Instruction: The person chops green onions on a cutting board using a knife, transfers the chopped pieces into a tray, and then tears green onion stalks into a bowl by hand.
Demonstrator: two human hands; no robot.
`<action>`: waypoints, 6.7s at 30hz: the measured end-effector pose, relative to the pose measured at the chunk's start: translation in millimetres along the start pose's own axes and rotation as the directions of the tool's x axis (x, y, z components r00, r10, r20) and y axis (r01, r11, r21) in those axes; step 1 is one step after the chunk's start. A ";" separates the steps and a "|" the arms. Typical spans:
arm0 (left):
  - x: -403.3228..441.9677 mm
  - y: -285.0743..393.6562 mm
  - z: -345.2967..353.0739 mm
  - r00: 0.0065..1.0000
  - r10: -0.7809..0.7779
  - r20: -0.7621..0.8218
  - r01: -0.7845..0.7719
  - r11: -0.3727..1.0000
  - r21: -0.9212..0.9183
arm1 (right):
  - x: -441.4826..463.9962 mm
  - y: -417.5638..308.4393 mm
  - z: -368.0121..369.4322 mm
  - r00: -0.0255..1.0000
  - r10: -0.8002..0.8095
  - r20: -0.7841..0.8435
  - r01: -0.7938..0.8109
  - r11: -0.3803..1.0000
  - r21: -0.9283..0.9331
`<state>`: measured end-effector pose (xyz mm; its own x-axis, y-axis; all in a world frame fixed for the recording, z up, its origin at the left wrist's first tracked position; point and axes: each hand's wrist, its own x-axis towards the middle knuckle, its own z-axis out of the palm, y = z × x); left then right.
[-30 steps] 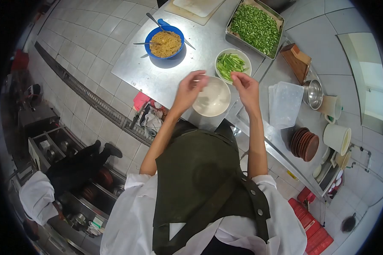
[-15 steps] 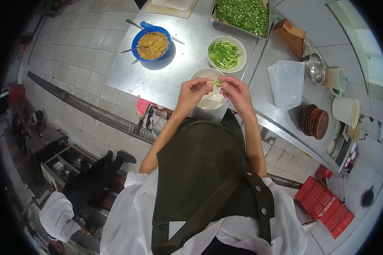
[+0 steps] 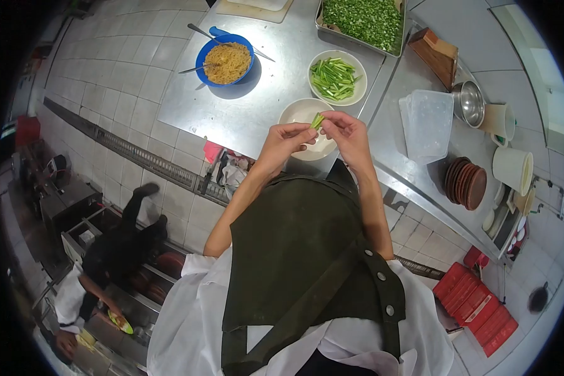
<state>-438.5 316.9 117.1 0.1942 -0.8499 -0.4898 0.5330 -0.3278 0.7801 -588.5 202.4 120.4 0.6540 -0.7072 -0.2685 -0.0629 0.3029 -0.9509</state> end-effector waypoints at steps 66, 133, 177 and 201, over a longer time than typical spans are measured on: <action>0.6 -36.7 -8.9 0.992 0.105 -0.077 -0.115 0.982 -0.152 | 4.7 17.9 13.4 0.948 0.284 0.142 -0.316 0.884 0.343; 62.0 -63.5 -20.0 0.882 0.373 0.288 -0.266 -0.111 0.958 | 17.0 28.3 -46.4 0.955 0.132 -0.265 -0.179 0.970 -0.163; 34.3 -11.6 -29.6 0.834 0.504 -0.224 -0.306 0.760 0.574 | 138.8 41.0 -57.3 0.913 -0.363 -0.184 0.131 0.691 -0.710; 98.9 -12.8 -1.6 0.973 0.192 -0.126 -0.206 0.972 -0.112 | 74.4 32.2 -47.7 0.880 -0.348 -0.323 0.130 0.831 -0.542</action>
<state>-424.9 237.8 58.1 0.3953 -0.8379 -0.3763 0.5705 -0.0971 0.8155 -577.8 129.0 62.4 0.3542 -0.9341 0.0449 -0.3758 -0.1861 -0.9078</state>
